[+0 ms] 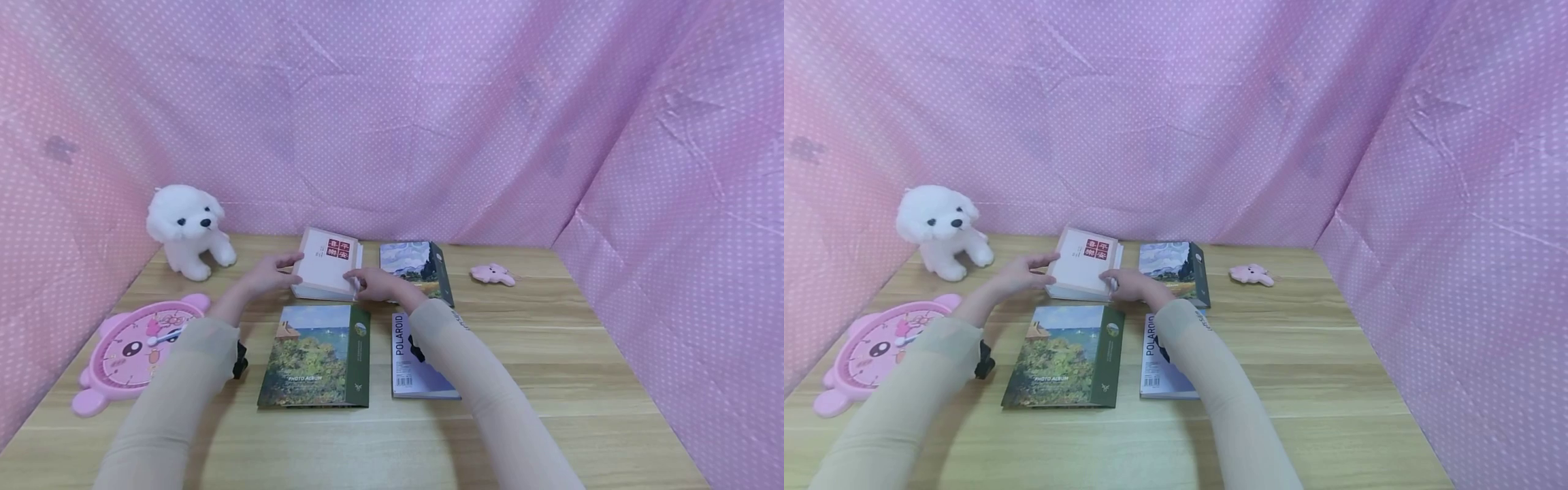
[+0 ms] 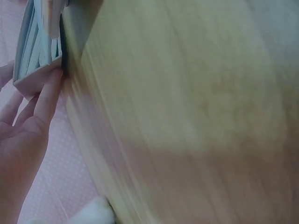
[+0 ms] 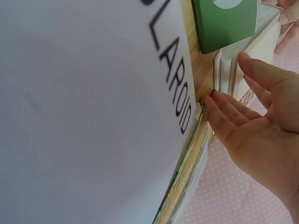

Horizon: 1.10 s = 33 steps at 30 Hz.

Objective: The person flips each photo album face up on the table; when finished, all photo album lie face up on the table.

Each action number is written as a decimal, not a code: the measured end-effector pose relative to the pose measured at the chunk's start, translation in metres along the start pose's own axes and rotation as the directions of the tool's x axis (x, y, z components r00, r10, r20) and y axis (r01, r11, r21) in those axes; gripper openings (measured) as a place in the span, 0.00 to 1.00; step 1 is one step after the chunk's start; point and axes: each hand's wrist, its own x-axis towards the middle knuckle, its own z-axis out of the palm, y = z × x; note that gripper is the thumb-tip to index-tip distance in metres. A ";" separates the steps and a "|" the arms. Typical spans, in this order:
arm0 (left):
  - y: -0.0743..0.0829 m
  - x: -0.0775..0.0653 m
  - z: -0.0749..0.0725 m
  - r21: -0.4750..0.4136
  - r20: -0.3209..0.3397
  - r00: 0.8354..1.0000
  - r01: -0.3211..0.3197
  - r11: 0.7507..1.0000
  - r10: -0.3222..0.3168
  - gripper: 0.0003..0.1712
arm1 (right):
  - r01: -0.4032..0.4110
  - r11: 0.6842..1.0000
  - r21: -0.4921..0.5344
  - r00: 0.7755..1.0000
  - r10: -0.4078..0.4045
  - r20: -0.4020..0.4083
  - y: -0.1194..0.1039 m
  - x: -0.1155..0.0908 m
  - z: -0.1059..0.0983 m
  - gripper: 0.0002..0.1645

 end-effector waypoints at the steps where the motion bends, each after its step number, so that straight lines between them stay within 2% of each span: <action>1: 0.000 0.000 0.000 0.003 0.000 1.000 -0.001 1.000 0.001 0.40 | -0.003 1.000 -0.003 1.000 0.003 0.002 0.000 0.000 0.000 0.33; 5: -0.001 -0.001 0.000 0.006 0.004 1.000 0.013 1.000 -0.013 0.40 | -0.002 1.000 -0.016 1.000 0.002 0.006 -0.001 0.000 0.001 0.32; 15: -0.004 -0.002 -0.003 0.079 0.025 0.998 0.047 0.996 -0.049 0.45 | 0.032 0.999 -0.031 0.999 -0.031 0.032 -0.004 -0.001 0.002 0.32; 20: -0.002 -0.002 -0.003 0.161 0.018 0.998 0.054 0.986 -0.057 0.45 | 0.011 1.000 0.006 0.999 -0.011 0.048 -0.007 -0.004 0.000 0.34; 25: 0.012 -0.002 -0.001 0.237 -0.032 0.999 0.026 0.971 -0.019 0.44 | 0.032 0.999 -0.011 0.998 -0.031 0.048 -0.012 -0.011 -0.007 0.38; 29: 0.027 -0.001 0.003 0.300 -0.060 0.998 -0.009 0.954 0.028 0.43 | 0.057 0.997 -0.048 0.998 -0.056 0.013 -0.015 -0.019 -0.015 0.38; 33: 0.042 0.001 0.008 0.339 -0.067 0.996 -0.027 0.940 0.053 0.44 | 0.057 0.998 -0.008 0.998 -0.057 -0.030 -0.014 -0.031 -0.023 0.38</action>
